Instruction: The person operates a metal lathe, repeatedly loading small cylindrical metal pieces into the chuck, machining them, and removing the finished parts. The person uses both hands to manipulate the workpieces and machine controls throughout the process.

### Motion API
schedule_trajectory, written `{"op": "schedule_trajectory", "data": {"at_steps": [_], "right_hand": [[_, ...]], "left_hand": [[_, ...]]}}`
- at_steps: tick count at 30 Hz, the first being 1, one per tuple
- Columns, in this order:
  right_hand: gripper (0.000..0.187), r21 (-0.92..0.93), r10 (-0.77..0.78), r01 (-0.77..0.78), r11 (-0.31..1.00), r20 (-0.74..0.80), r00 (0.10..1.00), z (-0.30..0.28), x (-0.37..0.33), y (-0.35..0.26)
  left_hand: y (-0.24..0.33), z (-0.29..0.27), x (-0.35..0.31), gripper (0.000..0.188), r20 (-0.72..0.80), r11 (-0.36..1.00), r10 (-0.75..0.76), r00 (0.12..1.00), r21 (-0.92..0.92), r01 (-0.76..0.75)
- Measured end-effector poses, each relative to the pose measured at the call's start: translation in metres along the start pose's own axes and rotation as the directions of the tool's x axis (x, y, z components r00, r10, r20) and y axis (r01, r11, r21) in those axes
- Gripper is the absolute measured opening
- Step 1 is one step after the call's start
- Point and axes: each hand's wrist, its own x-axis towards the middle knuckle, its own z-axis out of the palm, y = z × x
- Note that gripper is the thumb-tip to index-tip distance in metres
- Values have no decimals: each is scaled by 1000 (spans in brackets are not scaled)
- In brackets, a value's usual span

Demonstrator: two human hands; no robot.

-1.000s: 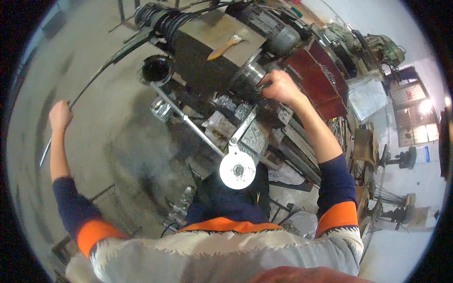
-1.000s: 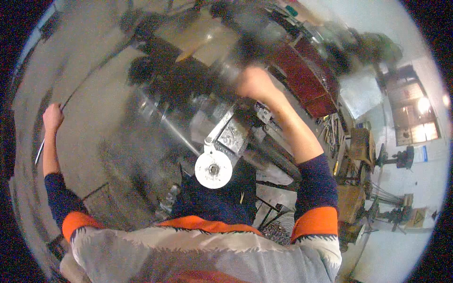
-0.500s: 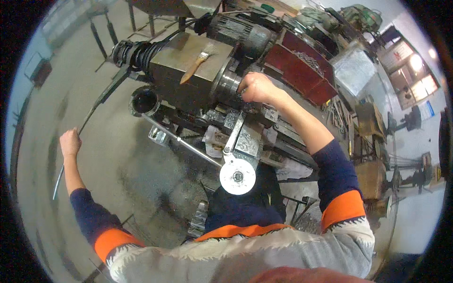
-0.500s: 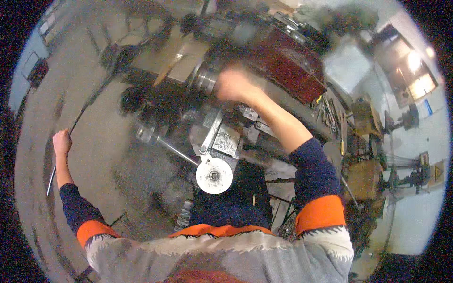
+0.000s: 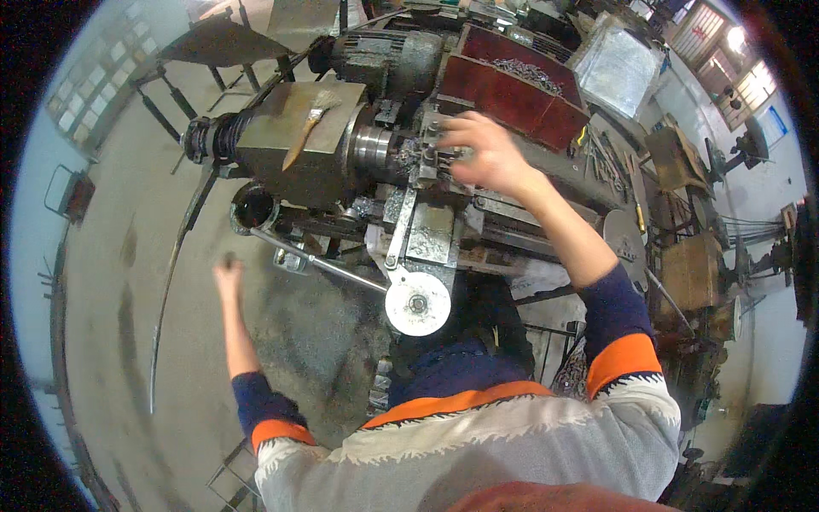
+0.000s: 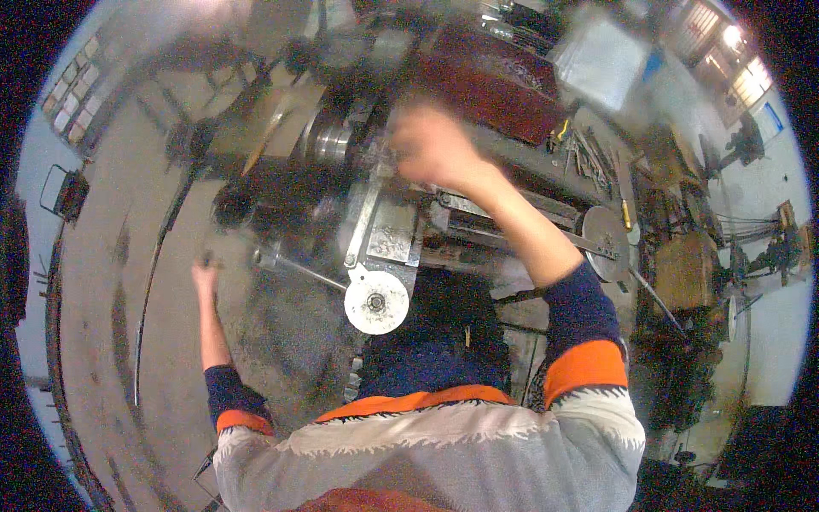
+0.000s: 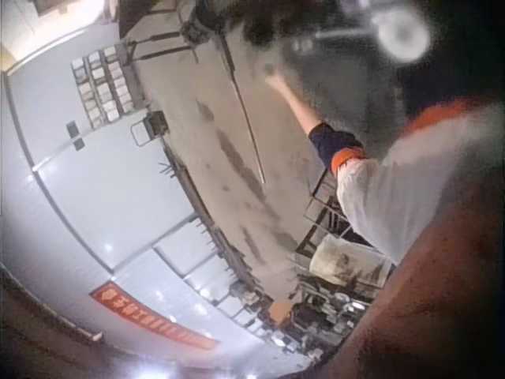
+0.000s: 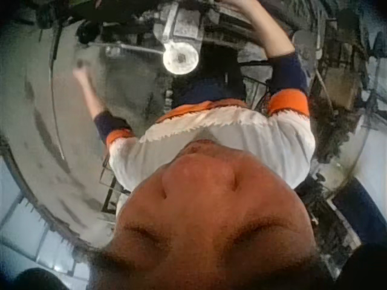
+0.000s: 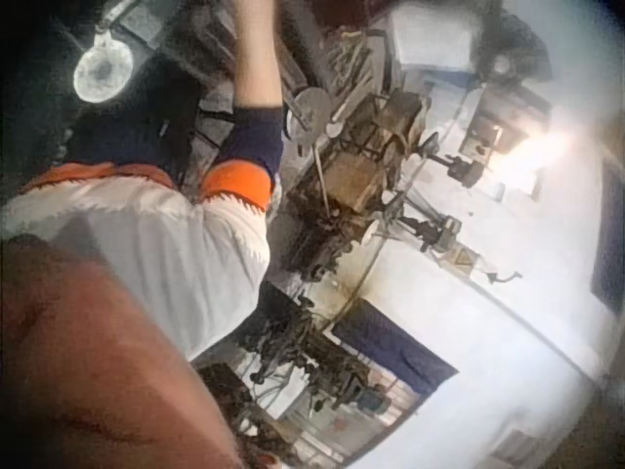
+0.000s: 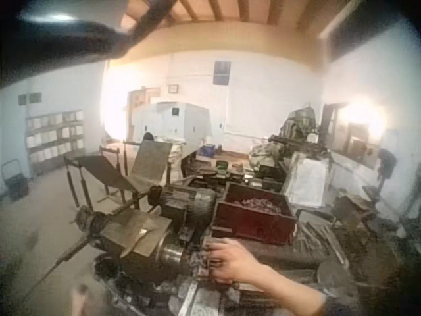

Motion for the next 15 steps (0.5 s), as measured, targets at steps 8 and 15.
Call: {"op": "schedule_trajectory", "data": {"at_steps": [8, 15], "right_hand": [[35, -64, 622, -640, 766, -175, 763, -62, -231, 65], [43, -95, 909, -928, 361, -186, 373, -102, -360, 93]], "left_hand": [[37, 82, 7, 18, 541, 532, -12, 841, 715, -453], [65, 61, -13, 31, 395, 699, -25, 918, 664, -266]]}}
